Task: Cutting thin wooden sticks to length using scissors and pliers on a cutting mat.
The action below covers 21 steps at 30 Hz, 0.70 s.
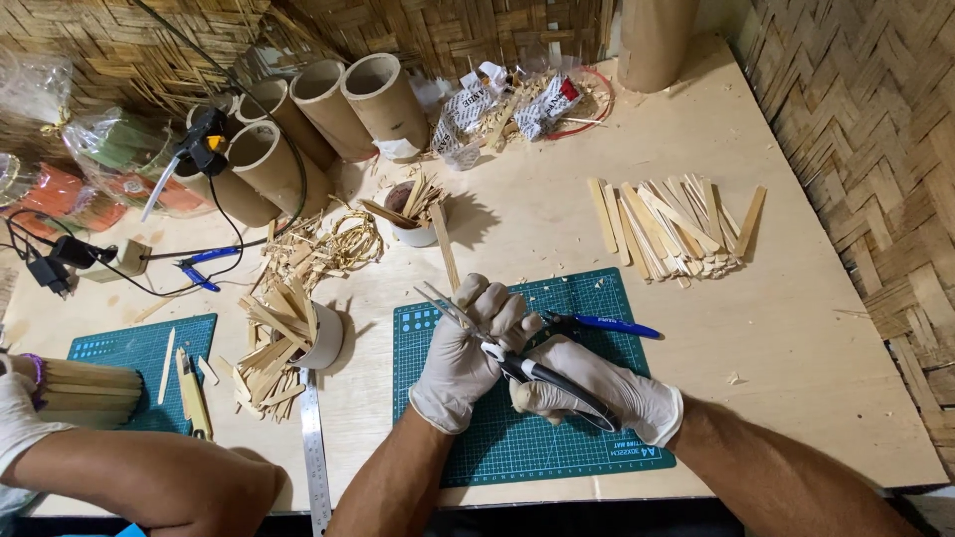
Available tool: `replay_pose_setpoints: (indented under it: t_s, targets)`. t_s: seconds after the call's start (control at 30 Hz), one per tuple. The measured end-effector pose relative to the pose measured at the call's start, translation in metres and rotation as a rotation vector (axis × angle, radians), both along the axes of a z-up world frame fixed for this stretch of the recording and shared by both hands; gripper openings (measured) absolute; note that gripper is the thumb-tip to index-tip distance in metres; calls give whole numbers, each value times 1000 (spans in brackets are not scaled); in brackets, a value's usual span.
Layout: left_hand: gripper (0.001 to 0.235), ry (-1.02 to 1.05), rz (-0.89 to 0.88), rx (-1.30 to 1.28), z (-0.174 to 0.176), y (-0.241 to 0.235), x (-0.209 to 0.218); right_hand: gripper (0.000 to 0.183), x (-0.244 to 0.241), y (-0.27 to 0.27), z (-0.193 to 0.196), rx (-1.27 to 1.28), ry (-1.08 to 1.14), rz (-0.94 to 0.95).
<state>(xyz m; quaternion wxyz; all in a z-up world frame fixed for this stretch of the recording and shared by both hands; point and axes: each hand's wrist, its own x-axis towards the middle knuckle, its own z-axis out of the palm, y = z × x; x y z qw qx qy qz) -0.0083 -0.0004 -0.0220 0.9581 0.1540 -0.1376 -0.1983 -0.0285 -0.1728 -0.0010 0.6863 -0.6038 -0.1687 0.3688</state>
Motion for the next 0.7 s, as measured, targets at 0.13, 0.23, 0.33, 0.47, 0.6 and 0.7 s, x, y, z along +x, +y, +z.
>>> replay_pose_setpoints:
  t_s: [0.13, 0.23, 0.33, 0.47, 0.6, 0.7]
  targets:
    - [30, 12, 18, -21, -4, 0, 2, 38, -3, 8, -11, -6, -73, 29]
    - [29, 13, 29, -17, 4, -2, 1, 40, -1, 9, -8, -67, -114, 28]
    - [29, 16, 41, 25, -3, 3, 1, 43, -2, 10, -10, -72, -128, -25]
    - [28, 12, 38, -7, -12, 6, 2, 43, -6, 8, -1, -39, -65, -60]
    - [32, -32, 68, 57, -5, 6, 0, 37, -5, 4, 6, -74, -97, 2]
    - [31, -39, 78, 104, -1, 3, 0, 33, -6, 5, 13, -70, -102, 49]
